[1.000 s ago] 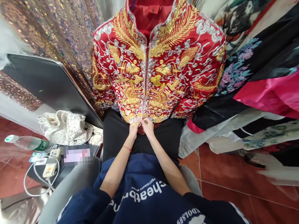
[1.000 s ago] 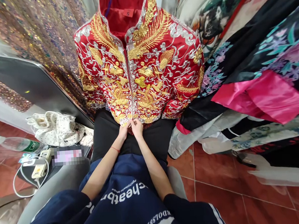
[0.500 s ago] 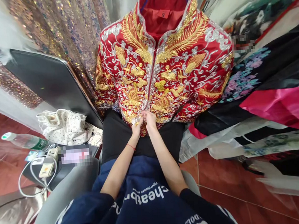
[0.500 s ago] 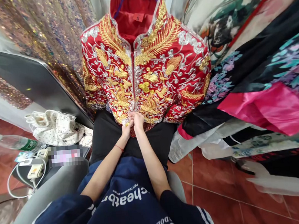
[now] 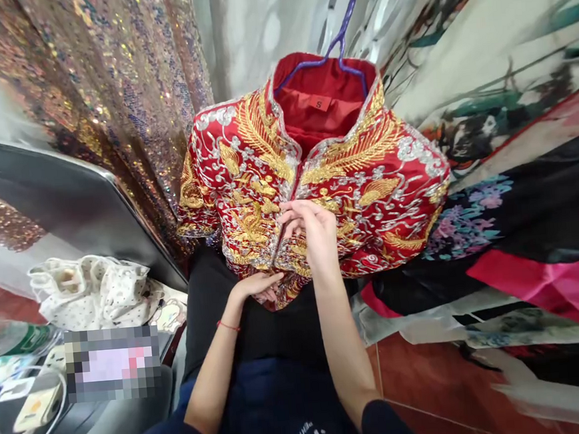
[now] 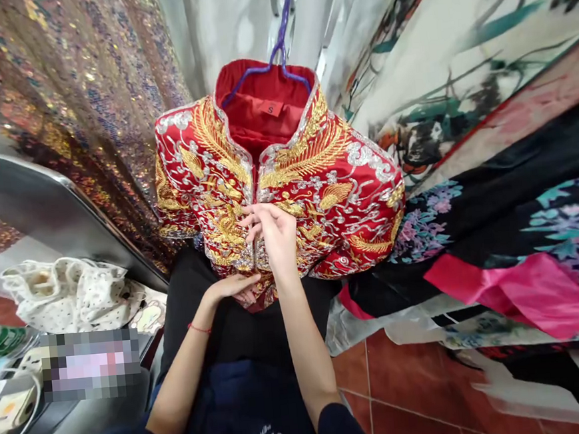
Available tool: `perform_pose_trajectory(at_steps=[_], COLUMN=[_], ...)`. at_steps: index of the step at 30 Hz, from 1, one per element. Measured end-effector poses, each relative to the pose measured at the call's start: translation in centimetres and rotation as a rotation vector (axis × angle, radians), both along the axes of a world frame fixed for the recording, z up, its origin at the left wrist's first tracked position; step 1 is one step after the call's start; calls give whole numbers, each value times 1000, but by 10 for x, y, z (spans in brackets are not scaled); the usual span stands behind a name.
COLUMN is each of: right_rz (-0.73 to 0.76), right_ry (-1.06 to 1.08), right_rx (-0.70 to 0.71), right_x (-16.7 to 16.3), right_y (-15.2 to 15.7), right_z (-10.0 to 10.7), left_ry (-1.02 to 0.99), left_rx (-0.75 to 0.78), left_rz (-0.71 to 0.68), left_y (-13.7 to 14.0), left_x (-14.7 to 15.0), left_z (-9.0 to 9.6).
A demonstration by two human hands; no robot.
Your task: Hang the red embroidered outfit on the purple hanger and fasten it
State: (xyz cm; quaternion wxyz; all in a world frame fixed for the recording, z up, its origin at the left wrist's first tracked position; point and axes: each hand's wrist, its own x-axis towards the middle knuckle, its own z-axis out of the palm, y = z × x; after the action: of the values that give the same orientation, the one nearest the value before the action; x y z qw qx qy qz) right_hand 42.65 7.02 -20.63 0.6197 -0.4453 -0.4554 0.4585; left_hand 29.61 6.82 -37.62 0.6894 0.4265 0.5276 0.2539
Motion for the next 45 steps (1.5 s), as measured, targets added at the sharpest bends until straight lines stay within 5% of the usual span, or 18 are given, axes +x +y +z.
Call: perform_pose_trajectory(at_steps=[2, 5, 8, 16, 25, 28, 31, 36, 41, 45], right_rz=[16, 78, 124, 10, -119, -134, -136, -120, -456, -640], right_ry=[-3, 22, 38, 99, -60, -145, -237, -416, -828, -1007], right_rx=[-13, -10, -7, -20, 174, 201, 166, 101, 74, 384], right_x=[1, 1, 0, -11, -11, -10, -6, 4, 12, 35], right_y=[-2, -6, -8, -9, 8, 10, 11, 19, 14, -6], right_z=[-1, 3, 6, 6, 44, 43, 42, 49, 58, 72], left_ry=[97, 437, 577, 555, 624, 596, 521, 756, 778, 715], left_rx=[210, 789, 1053, 1091, 1064, 1223, 1507, 1754, 1817, 1859], left_rz=[-163, 13, 176, 76, 48, -13, 98, 90, 97, 236], left_y=[4, 10, 15, 17, 16, 26, 42, 67, 80, 97], left_x=[-4, 4, 17, 19, 23, 7, -13, -25, -23, -43], left_z=[36, 90, 122, 123, 127, 148, 190, 255, 259, 259])
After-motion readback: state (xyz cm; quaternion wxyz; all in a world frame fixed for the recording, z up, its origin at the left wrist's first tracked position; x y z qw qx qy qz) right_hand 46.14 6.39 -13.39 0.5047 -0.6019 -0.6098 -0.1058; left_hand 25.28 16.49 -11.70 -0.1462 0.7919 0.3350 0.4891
